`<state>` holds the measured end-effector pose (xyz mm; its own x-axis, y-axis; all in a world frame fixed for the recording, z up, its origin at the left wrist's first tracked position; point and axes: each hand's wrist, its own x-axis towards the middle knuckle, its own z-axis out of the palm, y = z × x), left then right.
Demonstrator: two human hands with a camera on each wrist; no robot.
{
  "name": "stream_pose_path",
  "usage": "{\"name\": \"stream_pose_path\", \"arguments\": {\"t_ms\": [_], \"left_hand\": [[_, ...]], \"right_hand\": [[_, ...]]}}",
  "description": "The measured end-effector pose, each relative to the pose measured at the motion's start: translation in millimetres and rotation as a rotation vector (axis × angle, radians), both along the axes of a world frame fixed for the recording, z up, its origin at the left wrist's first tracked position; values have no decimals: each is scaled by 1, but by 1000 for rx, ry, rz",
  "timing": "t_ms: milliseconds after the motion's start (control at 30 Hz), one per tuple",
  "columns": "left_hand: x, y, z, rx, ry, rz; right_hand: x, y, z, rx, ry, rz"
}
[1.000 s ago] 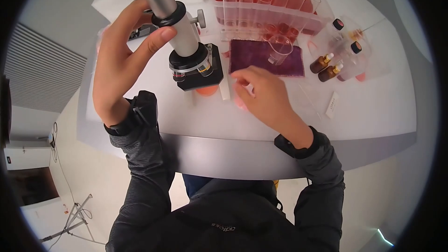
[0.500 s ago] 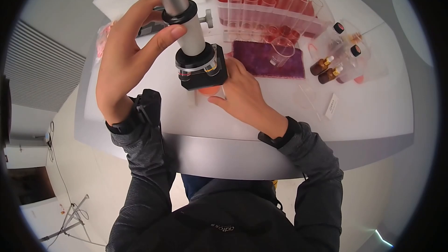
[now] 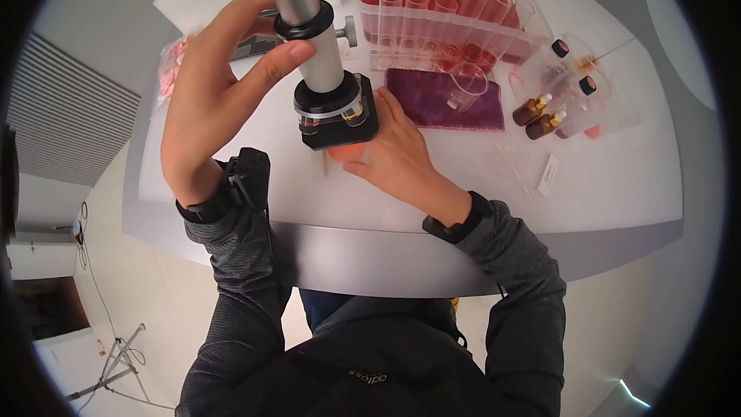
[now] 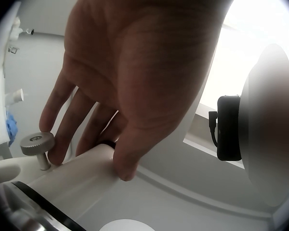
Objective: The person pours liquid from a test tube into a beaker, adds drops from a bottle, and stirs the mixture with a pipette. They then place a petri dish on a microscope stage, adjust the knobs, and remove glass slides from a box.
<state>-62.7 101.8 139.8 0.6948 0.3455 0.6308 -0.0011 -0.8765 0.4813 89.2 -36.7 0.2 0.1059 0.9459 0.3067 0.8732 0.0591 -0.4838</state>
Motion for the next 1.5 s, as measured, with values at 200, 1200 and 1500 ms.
{"name": "stream_pose_path", "arguments": {"t_ms": [200, 1200, 1500], "left_hand": [[-1, -2, 0, -2, -6, -8], [0, 4, -4, -89, -50, -43], [10, 20, -30, -569, -327, -123]], "right_hand": [[-2, -5, 3, -91, -35, 15], [19, -33, 34, 36, 217, -77], [17, -25, 63, 362, 392, -136]]}}
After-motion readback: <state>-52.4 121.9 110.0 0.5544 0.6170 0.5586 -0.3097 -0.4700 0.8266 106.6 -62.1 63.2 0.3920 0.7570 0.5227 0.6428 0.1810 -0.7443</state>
